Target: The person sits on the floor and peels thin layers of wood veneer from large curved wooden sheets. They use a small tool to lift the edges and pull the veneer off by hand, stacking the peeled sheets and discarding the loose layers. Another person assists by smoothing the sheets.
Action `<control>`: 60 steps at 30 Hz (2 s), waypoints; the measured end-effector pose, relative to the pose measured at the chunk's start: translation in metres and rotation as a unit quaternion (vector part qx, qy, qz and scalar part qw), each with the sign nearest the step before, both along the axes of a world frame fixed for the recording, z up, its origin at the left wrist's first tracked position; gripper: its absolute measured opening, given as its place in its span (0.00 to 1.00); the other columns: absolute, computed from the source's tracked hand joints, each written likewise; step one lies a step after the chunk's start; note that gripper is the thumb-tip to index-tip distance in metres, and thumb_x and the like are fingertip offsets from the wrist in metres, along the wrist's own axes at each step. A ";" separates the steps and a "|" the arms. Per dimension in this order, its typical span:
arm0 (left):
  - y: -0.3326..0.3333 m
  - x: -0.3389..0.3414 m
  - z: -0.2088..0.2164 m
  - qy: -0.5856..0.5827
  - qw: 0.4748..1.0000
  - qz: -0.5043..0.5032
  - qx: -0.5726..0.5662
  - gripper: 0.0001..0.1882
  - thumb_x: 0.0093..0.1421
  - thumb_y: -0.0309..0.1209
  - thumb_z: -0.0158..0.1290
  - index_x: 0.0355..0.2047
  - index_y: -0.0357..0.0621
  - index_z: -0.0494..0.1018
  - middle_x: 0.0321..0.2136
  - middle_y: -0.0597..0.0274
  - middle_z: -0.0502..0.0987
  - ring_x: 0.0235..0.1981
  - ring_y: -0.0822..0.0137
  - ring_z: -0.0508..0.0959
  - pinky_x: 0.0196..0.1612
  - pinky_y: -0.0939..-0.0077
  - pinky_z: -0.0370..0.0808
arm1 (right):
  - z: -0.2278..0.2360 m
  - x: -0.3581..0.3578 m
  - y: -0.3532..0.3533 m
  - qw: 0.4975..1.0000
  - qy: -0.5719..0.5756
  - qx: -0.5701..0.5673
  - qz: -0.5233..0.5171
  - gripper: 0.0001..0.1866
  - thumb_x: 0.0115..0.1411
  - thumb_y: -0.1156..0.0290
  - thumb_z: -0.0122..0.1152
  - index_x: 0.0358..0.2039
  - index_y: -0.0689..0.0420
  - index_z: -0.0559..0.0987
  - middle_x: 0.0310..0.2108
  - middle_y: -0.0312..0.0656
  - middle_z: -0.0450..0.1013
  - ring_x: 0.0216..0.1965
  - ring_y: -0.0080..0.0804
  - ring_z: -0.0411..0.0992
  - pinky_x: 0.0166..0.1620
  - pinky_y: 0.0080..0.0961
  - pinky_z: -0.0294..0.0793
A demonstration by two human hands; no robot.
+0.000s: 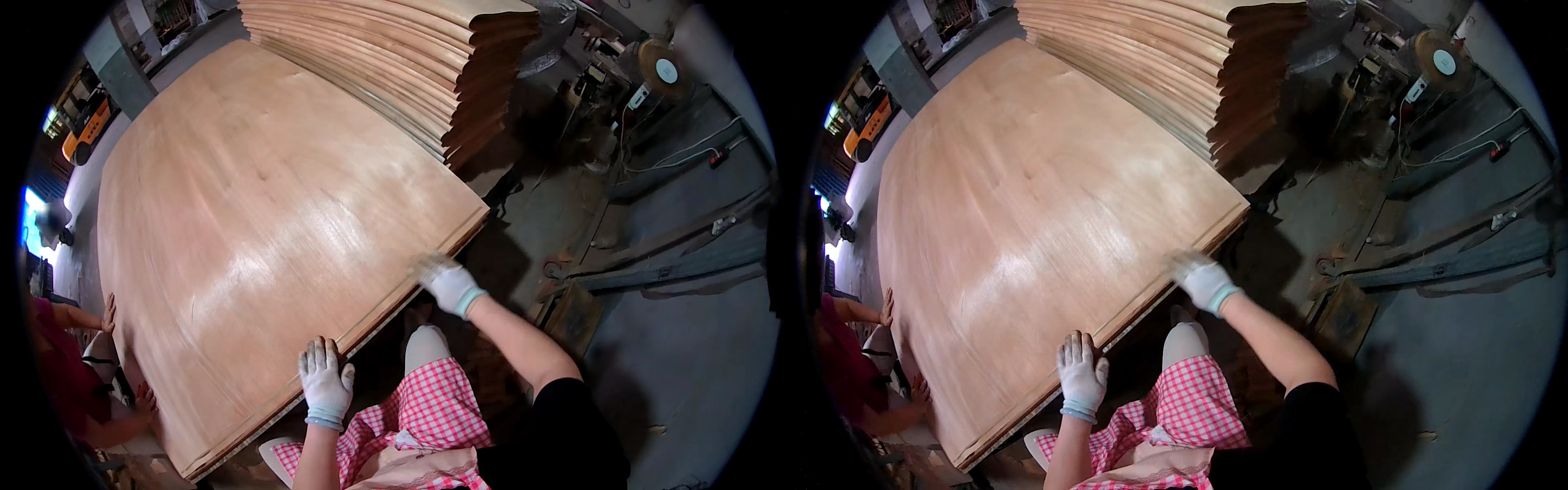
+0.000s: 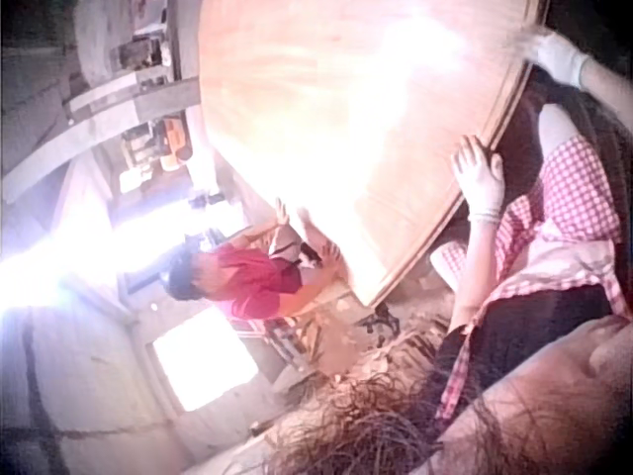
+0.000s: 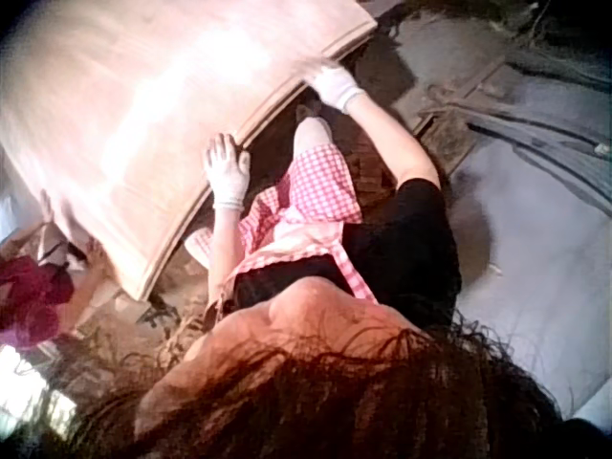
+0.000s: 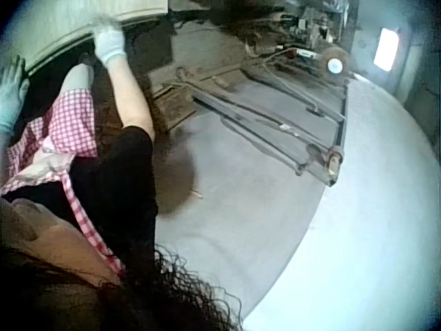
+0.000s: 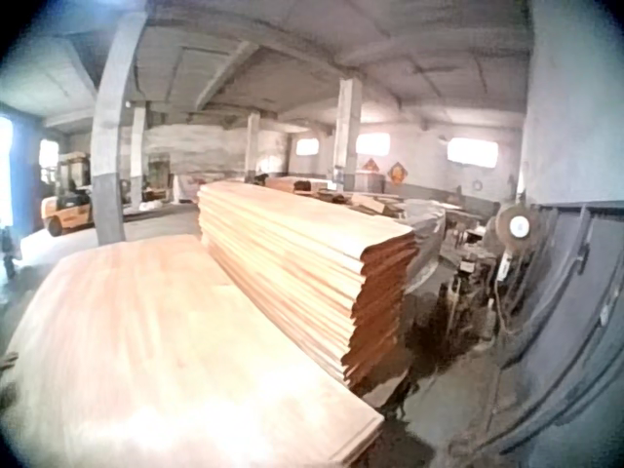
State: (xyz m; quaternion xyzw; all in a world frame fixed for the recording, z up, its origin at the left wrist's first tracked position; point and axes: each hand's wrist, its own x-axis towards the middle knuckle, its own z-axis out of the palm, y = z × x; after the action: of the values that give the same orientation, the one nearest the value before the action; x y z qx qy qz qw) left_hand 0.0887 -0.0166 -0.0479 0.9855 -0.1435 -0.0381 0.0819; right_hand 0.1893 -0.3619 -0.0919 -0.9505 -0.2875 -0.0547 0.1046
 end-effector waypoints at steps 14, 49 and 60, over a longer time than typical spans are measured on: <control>0.017 0.027 0.000 -0.152 0.962 0.210 -0.082 0.36 0.60 0.44 0.48 0.63 0.34 0.56 0.62 0.37 0.58 0.64 0.41 0.55 0.67 0.49 0.44 | 0.023 0.062 0.058 0.970 -0.080 -0.041 -0.225 0.29 0.64 0.61 0.42 0.64 0.57 0.60 0.67 0.58 0.48 0.68 0.55 0.47 0.68 0.51 0.40; 0.399 -0.133 -0.012 0.036 0.809 0.575 0.117 0.39 0.64 0.53 0.36 0.66 0.37 0.51 0.68 0.46 0.48 0.70 0.53 0.45 0.69 0.56 0.34 | 0.010 0.030 0.181 0.988 0.051 -0.131 -0.071 0.33 0.67 0.55 0.39 0.69 0.55 0.50 0.70 0.52 0.40 0.70 0.53 0.40 0.69 0.44 0.36; 0.529 -0.194 -0.022 0.076 0.752 0.645 0.111 0.38 0.66 0.53 0.31 0.67 0.38 0.50 0.69 0.50 0.46 0.70 0.55 0.45 0.69 0.57 0.34 | 0.006 0.030 0.172 0.990 0.036 -0.122 -0.063 0.33 0.68 0.53 0.38 0.69 0.55 0.51 0.70 0.51 0.42 0.70 0.52 0.40 0.69 0.45 0.36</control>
State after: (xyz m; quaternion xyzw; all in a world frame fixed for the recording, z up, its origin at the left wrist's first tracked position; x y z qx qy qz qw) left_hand -0.1051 0.5127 -0.0701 0.8402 0.5379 -0.0672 -0.0126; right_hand 0.2195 -0.1900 -0.0855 -0.9738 -0.2272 0.0088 -0.0051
